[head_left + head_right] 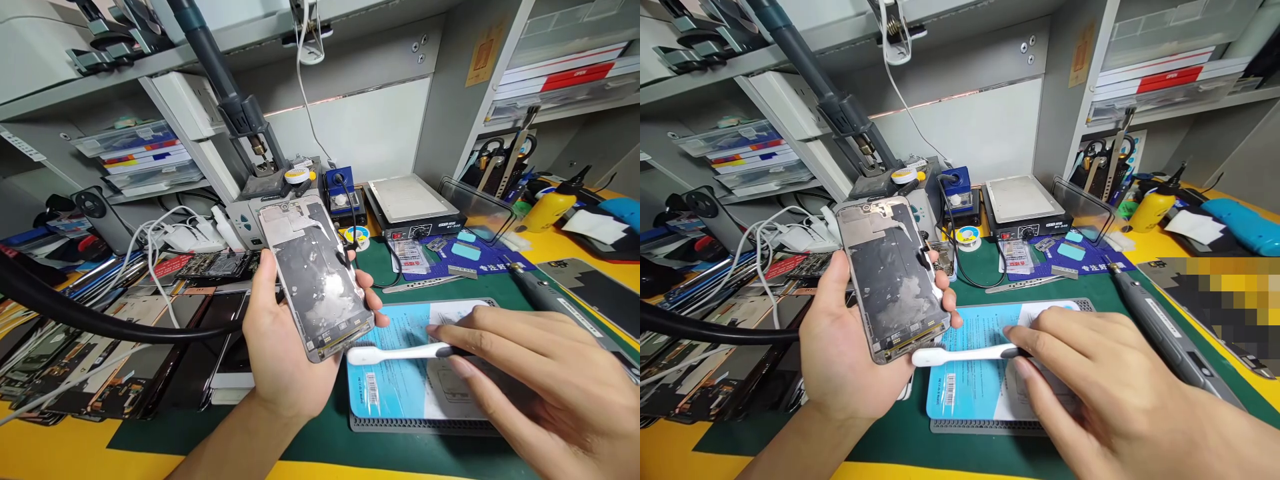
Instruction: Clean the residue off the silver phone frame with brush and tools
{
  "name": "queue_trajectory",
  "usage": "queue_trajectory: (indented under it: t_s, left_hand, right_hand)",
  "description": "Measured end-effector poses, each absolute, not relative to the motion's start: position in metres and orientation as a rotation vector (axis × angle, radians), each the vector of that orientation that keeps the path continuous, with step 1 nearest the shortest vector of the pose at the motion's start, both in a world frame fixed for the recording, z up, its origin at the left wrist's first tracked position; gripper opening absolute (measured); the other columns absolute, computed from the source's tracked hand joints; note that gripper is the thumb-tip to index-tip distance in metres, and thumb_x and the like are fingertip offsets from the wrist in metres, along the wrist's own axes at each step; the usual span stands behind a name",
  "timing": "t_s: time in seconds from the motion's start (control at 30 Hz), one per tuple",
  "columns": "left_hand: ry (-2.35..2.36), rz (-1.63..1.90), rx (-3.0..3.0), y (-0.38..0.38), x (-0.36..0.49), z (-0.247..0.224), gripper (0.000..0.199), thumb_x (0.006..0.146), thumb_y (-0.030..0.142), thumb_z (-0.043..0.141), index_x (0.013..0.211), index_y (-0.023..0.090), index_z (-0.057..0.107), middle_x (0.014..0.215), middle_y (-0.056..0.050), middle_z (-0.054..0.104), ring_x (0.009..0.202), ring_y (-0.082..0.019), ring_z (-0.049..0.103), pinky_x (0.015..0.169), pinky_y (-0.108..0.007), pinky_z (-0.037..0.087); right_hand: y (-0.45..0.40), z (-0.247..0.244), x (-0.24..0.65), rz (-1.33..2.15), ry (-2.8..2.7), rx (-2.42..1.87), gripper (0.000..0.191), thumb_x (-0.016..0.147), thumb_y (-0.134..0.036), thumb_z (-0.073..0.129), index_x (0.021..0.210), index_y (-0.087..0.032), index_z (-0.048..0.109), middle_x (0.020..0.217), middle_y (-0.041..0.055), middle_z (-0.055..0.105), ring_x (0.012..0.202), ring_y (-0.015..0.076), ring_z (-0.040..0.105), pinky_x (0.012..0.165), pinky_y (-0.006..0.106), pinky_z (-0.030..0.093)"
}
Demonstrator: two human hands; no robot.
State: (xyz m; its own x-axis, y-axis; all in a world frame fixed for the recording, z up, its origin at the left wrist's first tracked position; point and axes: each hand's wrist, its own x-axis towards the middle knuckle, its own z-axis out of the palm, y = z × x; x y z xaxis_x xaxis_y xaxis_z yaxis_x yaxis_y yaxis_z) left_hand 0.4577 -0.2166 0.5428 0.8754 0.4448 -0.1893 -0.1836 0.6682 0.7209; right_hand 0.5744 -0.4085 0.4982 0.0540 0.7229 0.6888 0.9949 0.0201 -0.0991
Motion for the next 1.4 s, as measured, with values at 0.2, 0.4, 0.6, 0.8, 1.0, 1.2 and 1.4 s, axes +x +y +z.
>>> queue_trajectory:
  t_s: [0.2, 0.4, 0.6, 0.8, 1.0, 1.2, 1.4]
  left_hand:
    - [0.337, 0.335, 0.727, -0.211, 0.459, 0.538, 0.073, 0.095, 0.071, 0.027, 0.099, 0.012, 0.071, 0.088, -0.015, 0.065, 0.075, -0.028, 0.063, 0.065, -0.042, 0.056]
    - [0.324, 0.316, 0.742, -0.21, 0.459, 0.538, 0.073, 0.095, 0.069, 0.024, 0.101, 0.014, 0.072, 0.089, -0.015, 0.066, 0.074, -0.028, 0.065, 0.065, -0.043, 0.057]
    - [0.33, 0.311, 0.733, -0.21, 0.46, 0.537, 0.075, 0.095, 0.071, 0.026, 0.102, 0.012, 0.071, 0.089, -0.016, 0.067, 0.074, -0.028, 0.065, 0.065, -0.042, 0.057]
    - [0.31, 0.295, 0.712, -0.209, 0.458, 0.537, 0.076, 0.095, 0.07, 0.025, 0.102, 0.01, 0.071, 0.088, -0.015, 0.066, 0.074, -0.028, 0.066, 0.066, -0.042, 0.057]
    - [0.313, 0.454, 0.673, -0.21, 0.459, 0.537, 0.069, 0.098, 0.064, 0.029, 0.097, 0.014, 0.076, 0.083, -0.013, 0.07, 0.074, -0.026, 0.068, 0.068, -0.039, 0.058]
    - [0.278, 0.597, 0.665, -0.212, 0.458, 0.536, 0.069, 0.1, 0.064, 0.028, 0.096, 0.016, 0.077, 0.085, -0.01, 0.074, 0.081, -0.025, 0.074, 0.077, -0.036, 0.061]
    - [0.369, 0.671, 0.708, -0.213, 0.46, 0.533, 0.07, 0.098, 0.069, 0.03, 0.102, 0.015, 0.074, 0.092, -0.014, 0.075, 0.09, -0.027, 0.075, 0.083, -0.038, 0.06]
  right_hand:
    - [-0.41, 0.498, 0.576, -0.638, -1.757, -1.767, 0.031, 0.083, -0.009, 0.058, 0.113, -0.016, 0.06, 0.084, 0.0085, 0.076, 0.073, 0.0229, 0.075, 0.059, 0.033, 0.058]
    - [-0.409, 0.499, 0.576, -0.644, -1.765, -1.76, 0.032, 0.082, -0.008, 0.058, 0.113, -0.015, 0.059, 0.085, 0.0094, 0.077, 0.073, 0.022, 0.075, 0.058, 0.033, 0.057]
    - [-0.409, 0.5, 0.577, -0.629, -1.758, -1.75, 0.033, 0.082, -0.007, 0.058, 0.115, -0.015, 0.06, 0.085, 0.0093, 0.076, 0.072, 0.022, 0.074, 0.057, 0.032, 0.056]
    - [-0.41, 0.499, 0.576, -0.632, -1.762, -1.74, 0.031, 0.082, -0.006, 0.058, 0.112, -0.014, 0.06, 0.083, 0.0093, 0.075, 0.071, 0.022, 0.074, 0.056, 0.032, 0.055]
    - [-0.409, 0.502, 0.579, -0.565, -1.566, -1.814, 0.018, 0.089, -0.013, 0.057, 0.104, -0.018, 0.066, 0.077, 0.0057, 0.074, 0.062, 0.019, 0.072, 0.049, 0.027, 0.055]
    - [-0.405, 0.497, 0.581, -0.448, -1.417, -1.933, 0.018, 0.096, -0.022, 0.054, 0.105, -0.026, 0.069, 0.089, 0.0033, 0.079, 0.071, 0.0218, 0.078, 0.055, 0.025, 0.064]
    - [-0.406, 0.49, 0.581, -0.438, -1.432, -2.017, 0.024, 0.098, -0.035, 0.058, 0.119, -0.029, 0.067, 0.103, 0.0, 0.08, 0.087, 0.0177, 0.079, 0.071, 0.019, 0.066]
